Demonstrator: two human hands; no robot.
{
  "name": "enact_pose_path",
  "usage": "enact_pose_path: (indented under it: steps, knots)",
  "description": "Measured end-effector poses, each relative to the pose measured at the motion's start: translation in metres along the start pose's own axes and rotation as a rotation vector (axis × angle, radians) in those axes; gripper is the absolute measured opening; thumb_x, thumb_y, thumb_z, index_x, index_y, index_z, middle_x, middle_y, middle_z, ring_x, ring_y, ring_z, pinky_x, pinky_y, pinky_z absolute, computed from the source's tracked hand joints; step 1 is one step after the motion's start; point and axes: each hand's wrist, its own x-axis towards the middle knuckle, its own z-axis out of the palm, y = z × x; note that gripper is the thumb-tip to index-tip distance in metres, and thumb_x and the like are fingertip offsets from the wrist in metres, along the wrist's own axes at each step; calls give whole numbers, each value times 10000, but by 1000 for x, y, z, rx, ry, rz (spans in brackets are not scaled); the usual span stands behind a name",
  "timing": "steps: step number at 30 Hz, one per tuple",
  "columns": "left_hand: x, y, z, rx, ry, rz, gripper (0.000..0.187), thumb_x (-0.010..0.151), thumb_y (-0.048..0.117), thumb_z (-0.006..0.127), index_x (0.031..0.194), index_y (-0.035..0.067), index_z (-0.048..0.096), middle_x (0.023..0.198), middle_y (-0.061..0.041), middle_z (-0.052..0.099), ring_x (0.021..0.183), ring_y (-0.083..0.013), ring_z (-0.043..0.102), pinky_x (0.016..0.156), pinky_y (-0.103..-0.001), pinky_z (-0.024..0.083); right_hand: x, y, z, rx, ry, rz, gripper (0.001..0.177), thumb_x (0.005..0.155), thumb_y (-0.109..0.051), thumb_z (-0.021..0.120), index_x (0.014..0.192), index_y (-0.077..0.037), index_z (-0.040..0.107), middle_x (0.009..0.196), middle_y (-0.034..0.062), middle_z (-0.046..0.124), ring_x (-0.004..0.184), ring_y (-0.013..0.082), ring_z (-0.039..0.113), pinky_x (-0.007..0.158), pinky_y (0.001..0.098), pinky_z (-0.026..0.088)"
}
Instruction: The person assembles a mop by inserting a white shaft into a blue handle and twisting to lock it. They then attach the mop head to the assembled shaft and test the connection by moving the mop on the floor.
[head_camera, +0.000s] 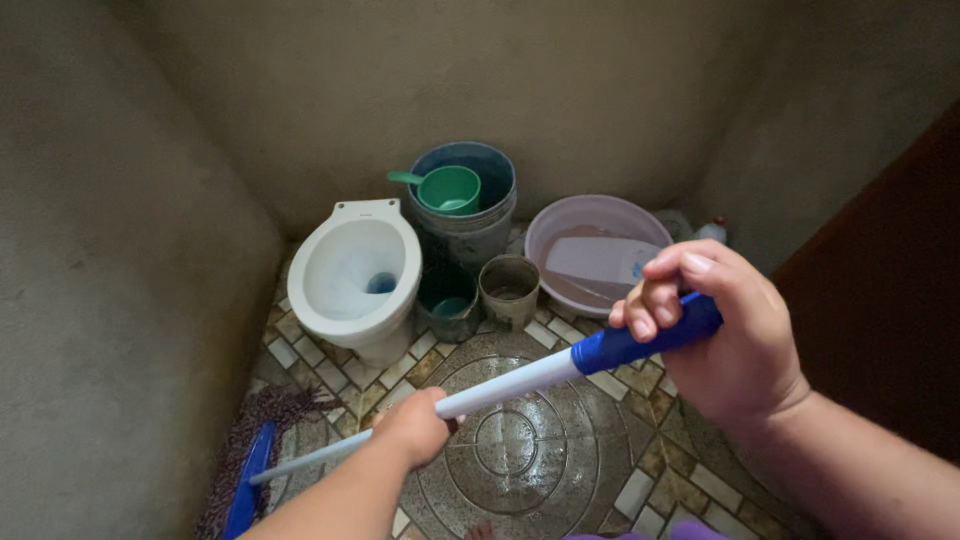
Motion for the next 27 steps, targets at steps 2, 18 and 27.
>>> enact_pose_path:
  steps: [2, 18, 27]
  knots:
    - [0, 8, 5, -16, 24, 4, 229, 875, 421, 715, 1073, 309, 739, 1140, -33, 749, 1147, -270, 680, 1007, -436, 472, -1, -12, -5, -21, -6, 2, 226, 987, -199, 574, 990, 6, 670, 738, 74, 545, 759, 254, 588, 934, 526, 509]
    - [-49, 216, 40, -173, -134, 412, 311, 884, 429, 681, 1106, 223, 752, 1061, -137, 768, 998, -329, 740, 875, -453, 559, -10, -189, -213, -88, -269, -188, 275, 1116, -274, 542, 1161, -20, 638, 764, 38, 663, 727, 206, 649, 933, 507, 509]
    - [-73, 232, 40, -70, -281, 439, 306, 877, 385, 650, 1121, 217, 727, 1033, -120, 771, 975, -310, 757, 885, -443, 560, -59, -186, -274, -87, -355, -303, 296, 1096, -242, 632, 1286, -16, 618, 818, 3, 737, 772, 157, 706, 957, 439, 530]
